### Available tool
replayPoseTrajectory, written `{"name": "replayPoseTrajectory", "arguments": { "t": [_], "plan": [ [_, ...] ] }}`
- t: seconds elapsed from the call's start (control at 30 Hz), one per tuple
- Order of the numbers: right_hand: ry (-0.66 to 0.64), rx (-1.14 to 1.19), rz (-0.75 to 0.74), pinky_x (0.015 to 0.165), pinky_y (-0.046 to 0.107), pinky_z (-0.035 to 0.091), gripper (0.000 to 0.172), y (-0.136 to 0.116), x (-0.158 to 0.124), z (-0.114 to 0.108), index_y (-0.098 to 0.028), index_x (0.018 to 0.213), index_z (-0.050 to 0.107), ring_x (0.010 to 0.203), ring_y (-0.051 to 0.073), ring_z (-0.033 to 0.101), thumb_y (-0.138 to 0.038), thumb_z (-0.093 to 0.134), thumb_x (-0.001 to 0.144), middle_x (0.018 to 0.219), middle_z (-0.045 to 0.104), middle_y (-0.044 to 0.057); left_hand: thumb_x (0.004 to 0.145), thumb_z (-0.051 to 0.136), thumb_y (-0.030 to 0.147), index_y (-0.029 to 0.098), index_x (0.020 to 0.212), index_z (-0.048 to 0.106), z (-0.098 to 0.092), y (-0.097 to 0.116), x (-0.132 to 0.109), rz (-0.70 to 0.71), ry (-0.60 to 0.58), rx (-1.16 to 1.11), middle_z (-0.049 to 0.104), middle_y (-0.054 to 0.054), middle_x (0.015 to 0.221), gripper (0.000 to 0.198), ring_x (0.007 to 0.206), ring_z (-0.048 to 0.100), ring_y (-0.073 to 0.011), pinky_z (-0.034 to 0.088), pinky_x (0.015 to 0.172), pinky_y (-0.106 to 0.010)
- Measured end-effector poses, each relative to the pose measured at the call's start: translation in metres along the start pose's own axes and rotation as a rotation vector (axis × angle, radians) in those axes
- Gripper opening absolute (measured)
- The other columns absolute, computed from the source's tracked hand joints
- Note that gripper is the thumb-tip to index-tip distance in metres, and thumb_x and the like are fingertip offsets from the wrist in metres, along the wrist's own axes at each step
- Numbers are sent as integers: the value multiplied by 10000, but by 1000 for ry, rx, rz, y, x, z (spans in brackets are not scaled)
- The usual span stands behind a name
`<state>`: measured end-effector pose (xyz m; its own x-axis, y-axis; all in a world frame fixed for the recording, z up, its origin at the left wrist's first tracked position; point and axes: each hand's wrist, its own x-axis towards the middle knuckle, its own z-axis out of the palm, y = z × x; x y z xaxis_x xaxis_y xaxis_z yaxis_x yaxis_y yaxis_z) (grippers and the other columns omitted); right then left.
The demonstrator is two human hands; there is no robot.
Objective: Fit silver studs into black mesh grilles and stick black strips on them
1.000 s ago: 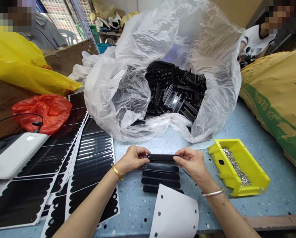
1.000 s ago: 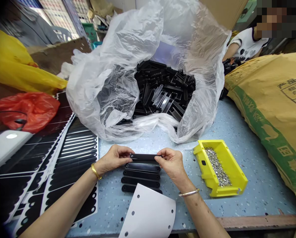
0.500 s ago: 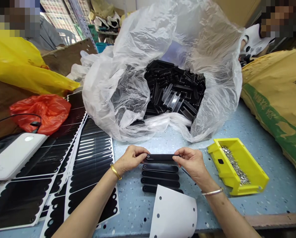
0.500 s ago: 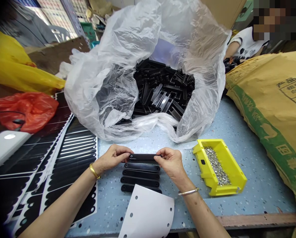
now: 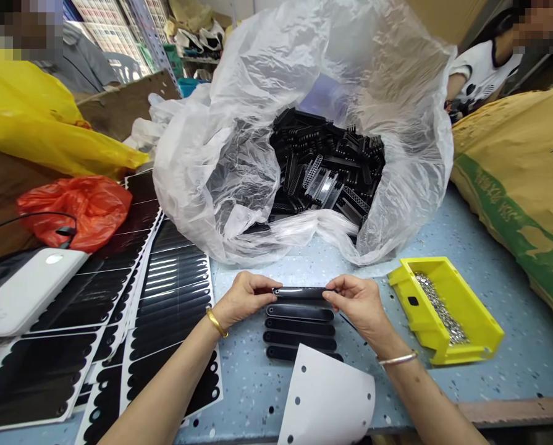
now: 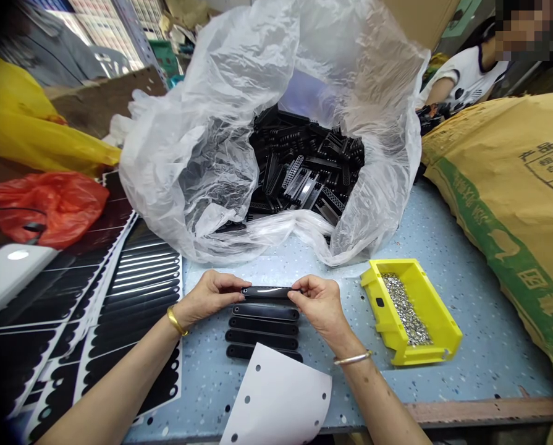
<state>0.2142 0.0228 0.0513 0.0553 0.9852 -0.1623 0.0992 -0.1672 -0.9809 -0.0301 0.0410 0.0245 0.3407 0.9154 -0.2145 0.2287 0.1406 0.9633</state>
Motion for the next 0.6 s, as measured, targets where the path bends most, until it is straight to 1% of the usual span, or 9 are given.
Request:
{"name": "replayPoseTrajectory", "arguments": {
  "t": [0.1, 0.27, 0.43, 0.5, 0.6],
  "plan": [
    [-1, -13, -7, 385, 209, 366, 143, -1, 0, 0, -157, 598, 655, 390, 90, 476, -239, 766, 561, 461, 557, -31, 662, 702, 247, 108, 910, 756, 0, 0, 0, 2, -1, -9, 722, -67, 737, 289, 641, 606, -152, 454, 602, -251],
    [-6, -27, 1, 388, 221, 366, 148, -2, 0, 0, -162, 608, 660, 397, 97, 471, -264, 760, 569, 465, 548, -30, 641, 708, 212, 102, 893, 749, -1, 3, 1, -1, -12, -14, 688, -39, 665, 278, 596, 584, -128, 447, 578, -236],
    [-5, 0, 10, 394, 215, 360, 145, -1, 0, 1, -157, 607, 660, 400, 91, 469, -248, 762, 560, 467, 552, -31, 596, 720, 177, 79, 971, 709, -3, 4, 1, -33, 6, -46, 642, -4, 627, 389, 582, 570, -112, 450, 569, -223],
    [-8, 11, 8, 401, 213, 359, 135, 0, 0, 1, -154, 612, 662, 404, 89, 470, -236, 758, 563, 471, 554, -32, 619, 708, 194, 79, 950, 704, -2, 5, 1, -46, 13, -28, 648, -12, 639, 351, 591, 583, -118, 459, 572, -226],
    [-7, 7, 5, 401, 211, 353, 130, 1, 0, 0, -151, 613, 665, 406, 88, 467, -232, 756, 566, 472, 553, -32, 720, 636, 257, 89, 881, 704, -1, 7, 2, -66, 11, 17, 651, -25, 632, 242, 574, 592, -126, 474, 567, -236]
  ]
}}
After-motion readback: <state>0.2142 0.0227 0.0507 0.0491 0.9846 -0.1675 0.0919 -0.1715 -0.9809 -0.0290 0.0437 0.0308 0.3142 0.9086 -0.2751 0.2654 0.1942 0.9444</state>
